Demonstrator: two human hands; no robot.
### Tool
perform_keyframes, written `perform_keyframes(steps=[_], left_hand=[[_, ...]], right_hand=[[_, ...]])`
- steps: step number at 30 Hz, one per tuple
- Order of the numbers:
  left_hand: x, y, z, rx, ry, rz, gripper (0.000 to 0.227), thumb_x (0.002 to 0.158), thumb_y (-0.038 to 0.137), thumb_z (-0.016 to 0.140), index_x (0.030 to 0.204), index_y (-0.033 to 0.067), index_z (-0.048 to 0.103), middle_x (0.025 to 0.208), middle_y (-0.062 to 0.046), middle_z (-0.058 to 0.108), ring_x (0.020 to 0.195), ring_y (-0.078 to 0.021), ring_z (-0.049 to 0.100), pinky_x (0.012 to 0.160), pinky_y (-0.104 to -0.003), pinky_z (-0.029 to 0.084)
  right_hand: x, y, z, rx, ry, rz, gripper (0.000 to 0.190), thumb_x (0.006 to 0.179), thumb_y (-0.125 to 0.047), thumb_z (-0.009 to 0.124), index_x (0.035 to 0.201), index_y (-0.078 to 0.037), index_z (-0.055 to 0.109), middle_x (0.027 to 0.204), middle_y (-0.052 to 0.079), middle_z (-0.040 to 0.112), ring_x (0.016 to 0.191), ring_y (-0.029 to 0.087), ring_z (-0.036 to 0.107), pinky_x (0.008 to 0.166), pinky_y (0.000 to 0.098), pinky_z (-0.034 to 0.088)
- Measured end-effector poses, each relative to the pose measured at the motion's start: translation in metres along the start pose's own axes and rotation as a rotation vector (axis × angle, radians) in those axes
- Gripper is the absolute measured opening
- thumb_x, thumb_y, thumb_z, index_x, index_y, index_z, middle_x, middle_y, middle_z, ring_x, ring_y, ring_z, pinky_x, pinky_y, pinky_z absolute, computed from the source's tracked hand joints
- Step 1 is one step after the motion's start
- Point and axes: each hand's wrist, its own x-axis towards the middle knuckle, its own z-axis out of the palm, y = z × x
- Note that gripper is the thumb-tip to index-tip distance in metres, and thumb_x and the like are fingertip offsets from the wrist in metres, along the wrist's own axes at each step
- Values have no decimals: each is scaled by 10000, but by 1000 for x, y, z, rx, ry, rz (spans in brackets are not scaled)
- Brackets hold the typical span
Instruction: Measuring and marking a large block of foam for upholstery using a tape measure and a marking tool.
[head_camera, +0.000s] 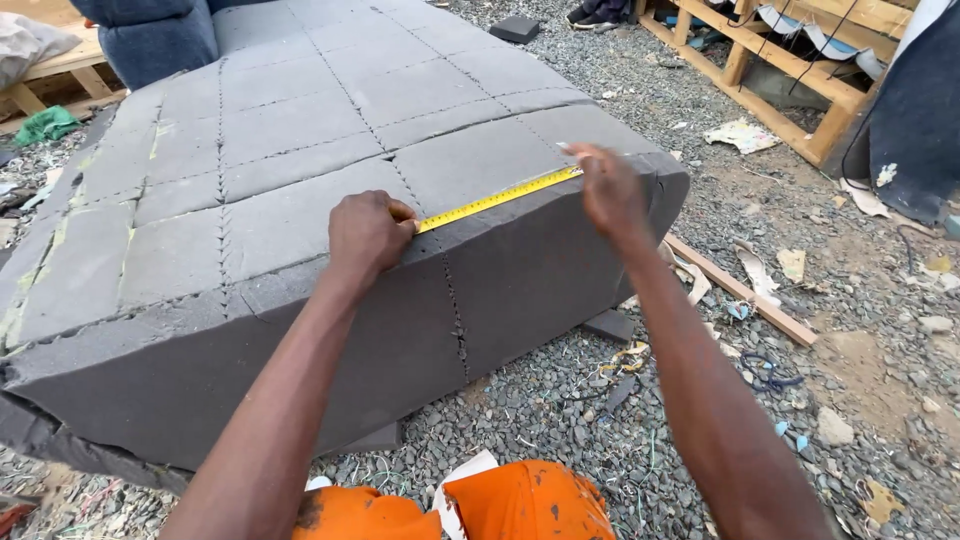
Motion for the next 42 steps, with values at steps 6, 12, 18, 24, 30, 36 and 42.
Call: perform_keyframes(steps=[6,12,18,24,30,36,42], left_hand=[[0,2,-3,40,-19,-5,155,1032,361,932,1072,274,1054,996,-99,964,1029,-489,913,899,-593,743],[-7,6,-11,8,-25,-28,154,1025,338,910,1052,320,1060,1032,-89,971,1032,-469,904,932,-548,745],[-15,14,-21,-27,-22,-70,154,1049,327,927,1102,315,1071,1049,-57,980,1023,-395,917,952,-493,747],[-19,11,-16,-124,43,-101,142,1045,245,924,1034,284,1059,1013,-73,969,957,-390,899,862,-477,737],[-50,45,-33,-193,187,-183,109,1076,154,942,1104,185,1042,1108,-138,961,1031,-378,893,905,-469,737],[-68,35,-14,-259,402,-40,155,1139,162,935,1255,73,987,1205,-202,933,1110,-415,894,998,-530,744],[-60,10,9,-288,429,2,147,1165,214,919,1242,104,979,1214,-166,922,1129,-394,902,997,-543,752]], right_hand=[[56,70,-43,-553,61,-293,286,1139,-282,775,1285,-312,1019,1125,148,931,1132,486,877,1099,612,662],[91,79,-13,-652,-116,-221,285,1108,-331,803,1294,-370,1016,1189,115,930,1154,492,863,1078,627,699],[113,87,5,-760,-167,-304,289,1123,-315,763,1241,-370,1021,1178,116,913,1154,492,861,1084,618,703],[90,84,-21,-855,-288,-203,271,1146,-363,818,1252,-202,1009,1117,172,901,1171,454,878,1084,602,704],[68,65,-77,-900,-430,-201,302,1169,-314,744,1253,-265,1029,1217,177,938,1213,516,867,1124,633,700],[143,43,0,-799,-215,-310,251,1206,-393,770,1251,-332,1009,1122,137,911,1117,489,871,1022,627,724],[223,100,94,-883,-157,-307,239,1152,-355,799,1223,-397,1024,1019,72,890,992,409,876,945,554,741]])
